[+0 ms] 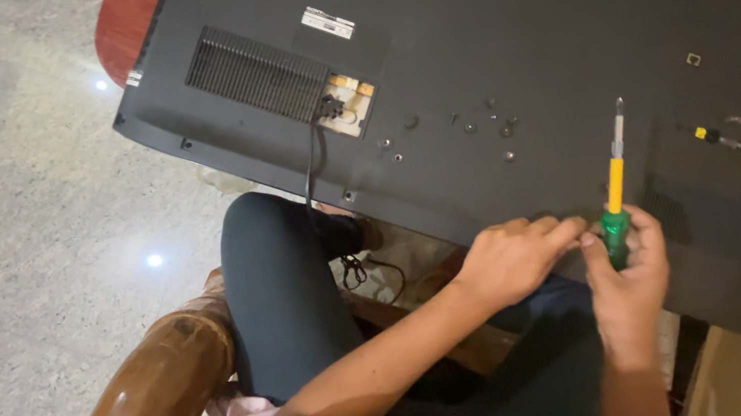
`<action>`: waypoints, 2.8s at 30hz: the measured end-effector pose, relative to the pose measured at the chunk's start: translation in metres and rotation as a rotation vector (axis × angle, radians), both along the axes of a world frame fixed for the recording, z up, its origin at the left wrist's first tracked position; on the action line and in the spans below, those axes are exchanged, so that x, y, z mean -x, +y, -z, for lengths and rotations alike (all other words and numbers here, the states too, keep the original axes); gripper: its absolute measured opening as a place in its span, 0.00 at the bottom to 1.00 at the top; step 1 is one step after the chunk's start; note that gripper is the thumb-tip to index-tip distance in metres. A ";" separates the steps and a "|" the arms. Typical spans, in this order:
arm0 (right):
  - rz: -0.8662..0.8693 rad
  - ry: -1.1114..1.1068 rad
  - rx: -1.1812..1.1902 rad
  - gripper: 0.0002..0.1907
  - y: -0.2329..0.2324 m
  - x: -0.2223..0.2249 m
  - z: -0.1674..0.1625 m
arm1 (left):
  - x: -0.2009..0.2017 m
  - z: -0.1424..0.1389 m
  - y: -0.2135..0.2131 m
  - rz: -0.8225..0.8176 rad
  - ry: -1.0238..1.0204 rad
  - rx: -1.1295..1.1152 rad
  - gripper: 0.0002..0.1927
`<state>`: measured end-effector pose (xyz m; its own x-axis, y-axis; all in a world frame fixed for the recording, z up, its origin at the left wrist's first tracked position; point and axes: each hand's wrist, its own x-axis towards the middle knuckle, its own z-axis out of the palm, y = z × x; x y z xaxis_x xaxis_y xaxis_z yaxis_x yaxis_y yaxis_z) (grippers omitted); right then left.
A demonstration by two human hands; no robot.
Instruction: The person uses a screwdriver to remove screws from the back panel of a television set. They systematically unscrew fasteners and place them on the surface of the TV.
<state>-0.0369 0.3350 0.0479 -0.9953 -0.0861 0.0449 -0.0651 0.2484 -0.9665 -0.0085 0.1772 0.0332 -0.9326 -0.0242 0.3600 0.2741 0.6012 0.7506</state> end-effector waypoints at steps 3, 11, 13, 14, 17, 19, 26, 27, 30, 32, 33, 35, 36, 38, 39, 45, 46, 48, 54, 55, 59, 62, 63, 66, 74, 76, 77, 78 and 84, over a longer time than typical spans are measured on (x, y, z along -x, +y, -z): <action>0.014 -0.012 0.004 0.22 -0.015 -0.002 -0.001 | -0.004 -0.007 -0.010 -0.024 -0.089 -0.185 0.11; -0.184 -0.367 0.295 0.25 -0.114 -0.002 0.009 | -0.035 -0.010 -0.116 -0.256 -0.129 -0.326 0.10; -0.229 -0.414 0.229 0.25 -0.142 -0.007 0.016 | -0.049 -0.008 -0.150 -0.361 -0.215 -0.242 0.11; -0.249 -0.416 0.208 0.24 -0.150 -0.011 0.017 | -0.057 -0.007 -0.166 -0.426 -0.280 -0.205 0.11; -0.280 -0.432 0.161 0.24 -0.161 -0.017 0.019 | -0.068 -0.002 -0.198 -0.491 -0.217 0.086 0.09; -0.270 -0.458 0.146 0.23 -0.158 -0.019 0.020 | -0.070 0.002 -0.205 -0.525 -0.247 0.198 0.08; -0.188 -0.466 0.131 0.24 -0.127 -0.020 0.027 | -0.060 0.009 -0.203 -0.475 -0.230 0.279 0.08; -0.179 -0.469 0.124 0.24 -0.124 -0.019 0.028 | -0.059 0.008 -0.204 -0.465 -0.244 0.308 0.08; -0.174 -0.455 0.115 0.24 -0.116 -0.018 0.030 | -0.058 0.003 -0.204 -0.443 -0.256 0.336 0.10; -0.178 -0.449 0.119 0.24 -0.114 -0.017 0.030 | -0.058 0.000 -0.205 -0.433 -0.284 0.282 0.12; -0.180 -0.451 0.122 0.24 -0.114 -0.017 0.028 | -0.058 -0.002 -0.205 -0.429 -0.313 0.227 0.13; -0.183 -0.447 0.115 0.24 -0.115 -0.018 0.022 | -0.060 -0.004 -0.206 -0.435 -0.345 0.132 0.13; -0.185 -0.441 0.103 0.23 -0.116 -0.019 0.016 | -0.062 -0.005 -0.205 -0.446 -0.347 0.090 0.12; -0.271 -0.235 -0.024 0.23 -0.117 -0.020 -0.001 | -0.066 -0.004 -0.204 -0.474 -0.350 0.025 0.11; -0.353 -0.034 -0.138 0.23 -0.117 -0.021 -0.013 | -0.067 -0.003 -0.203 -0.493 -0.351 0.003 0.11; -0.530 0.258 -0.792 0.18 -0.129 -0.011 -0.091 | -0.081 0.013 -0.192 -0.593 -0.184 0.000 0.14; -0.547 0.284 -0.902 0.17 -0.134 -0.010 -0.100 | -0.084 0.016 -0.190 -0.610 -0.152 0.012 0.14; -0.602 0.438 -0.893 0.15 -0.147 -0.010 -0.114 | -0.090 0.021 -0.186 -0.611 -0.057 0.015 0.15; -0.687 0.631 -0.916 0.14 -0.176 -0.017 -0.128 | -0.098 0.033 -0.193 -0.582 0.009 -0.021 0.16; -0.686 0.641 -0.928 0.14 -0.179 -0.019 -0.128 | -0.099 0.034 -0.194 -0.576 0.020 -0.020 0.17; -0.684 0.643 -0.936 0.14 -0.185 -0.022 -0.126 | -0.101 0.036 -0.196 -0.581 0.012 -0.023 0.16; -0.688 0.652 -0.948 0.13 -0.188 -0.020 -0.123 | -0.101 0.039 -0.197 -0.582 0.021 -0.024 0.16; -0.689 0.662 -0.946 0.13 -0.189 -0.020 -0.123 | -0.102 0.039 -0.197 -0.580 0.027 -0.025 0.16; -0.691 0.669 -0.964 0.13 -0.190 -0.019 -0.122 | -0.102 0.040 -0.198 -0.577 0.031 -0.028 0.16; -0.712 0.662 -0.979 0.13 -0.195 -0.019 -0.126 | -0.103 0.037 -0.196 -0.587 0.020 -0.033 0.15; -0.717 0.664 -0.989 0.13 -0.196 -0.019 -0.127 | -0.103 0.037 -0.197 -0.588 0.021 -0.037 0.15; -0.714 0.663 -0.993 0.13 -0.196 -0.019 -0.127 | -0.103 0.037 -0.197 -0.585 0.020 -0.040 0.15; -0.711 0.663 -0.998 0.13 -0.196 -0.019 -0.127 | -0.103 0.037 -0.197 -0.583 0.019 -0.042 0.15; -0.712 0.678 -0.993 0.13 -0.197 -0.020 -0.128 | -0.102 0.037 -0.197 -0.583 0.015 -0.043 0.15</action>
<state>-0.0174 0.1382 0.1758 -0.5342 -0.8372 0.1171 -0.8436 0.5189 -0.1382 0.0939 -0.0199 -0.0042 -0.7559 -0.5467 0.3602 -0.0825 0.6253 0.7760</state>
